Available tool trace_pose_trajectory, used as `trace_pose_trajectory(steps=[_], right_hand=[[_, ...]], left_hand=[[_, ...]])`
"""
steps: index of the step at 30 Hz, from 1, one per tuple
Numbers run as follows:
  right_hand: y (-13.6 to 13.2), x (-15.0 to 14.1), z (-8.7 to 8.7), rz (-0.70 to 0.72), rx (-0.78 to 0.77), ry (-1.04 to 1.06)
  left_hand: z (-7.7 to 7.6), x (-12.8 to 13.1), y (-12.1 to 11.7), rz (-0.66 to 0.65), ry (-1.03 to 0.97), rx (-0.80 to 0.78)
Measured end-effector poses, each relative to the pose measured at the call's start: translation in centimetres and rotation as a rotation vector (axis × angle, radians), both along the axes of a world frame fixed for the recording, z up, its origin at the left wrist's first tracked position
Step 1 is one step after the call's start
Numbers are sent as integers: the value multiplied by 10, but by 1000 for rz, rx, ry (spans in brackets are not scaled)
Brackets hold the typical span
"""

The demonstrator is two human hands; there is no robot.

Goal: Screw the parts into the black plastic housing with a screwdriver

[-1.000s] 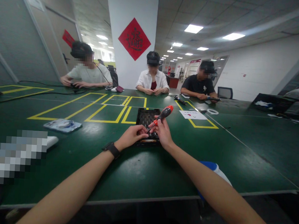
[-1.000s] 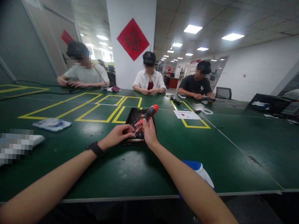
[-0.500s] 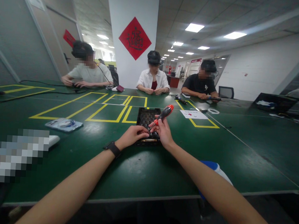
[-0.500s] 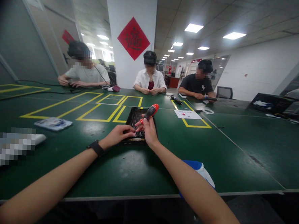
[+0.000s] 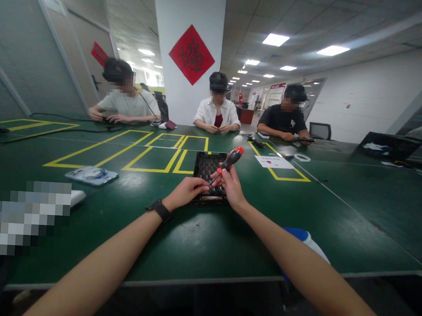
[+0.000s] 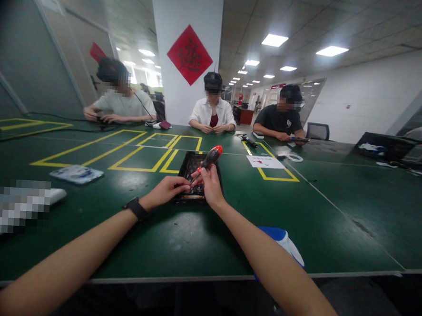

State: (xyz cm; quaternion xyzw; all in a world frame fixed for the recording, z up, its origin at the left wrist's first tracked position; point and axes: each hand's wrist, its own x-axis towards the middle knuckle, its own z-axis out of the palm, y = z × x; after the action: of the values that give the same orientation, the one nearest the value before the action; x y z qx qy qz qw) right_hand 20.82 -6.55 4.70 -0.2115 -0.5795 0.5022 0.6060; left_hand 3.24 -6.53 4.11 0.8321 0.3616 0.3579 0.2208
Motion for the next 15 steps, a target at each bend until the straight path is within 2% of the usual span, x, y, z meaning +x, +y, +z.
trace_pose_trajectory(steps=[9,15], right_hand=[[0,0,0,-44,0,14],[0,0,1,-5,-18,3]], left_hand=[[-5,4,-1,60,-117,-75],[-4,1,0,26,-90,-86]])
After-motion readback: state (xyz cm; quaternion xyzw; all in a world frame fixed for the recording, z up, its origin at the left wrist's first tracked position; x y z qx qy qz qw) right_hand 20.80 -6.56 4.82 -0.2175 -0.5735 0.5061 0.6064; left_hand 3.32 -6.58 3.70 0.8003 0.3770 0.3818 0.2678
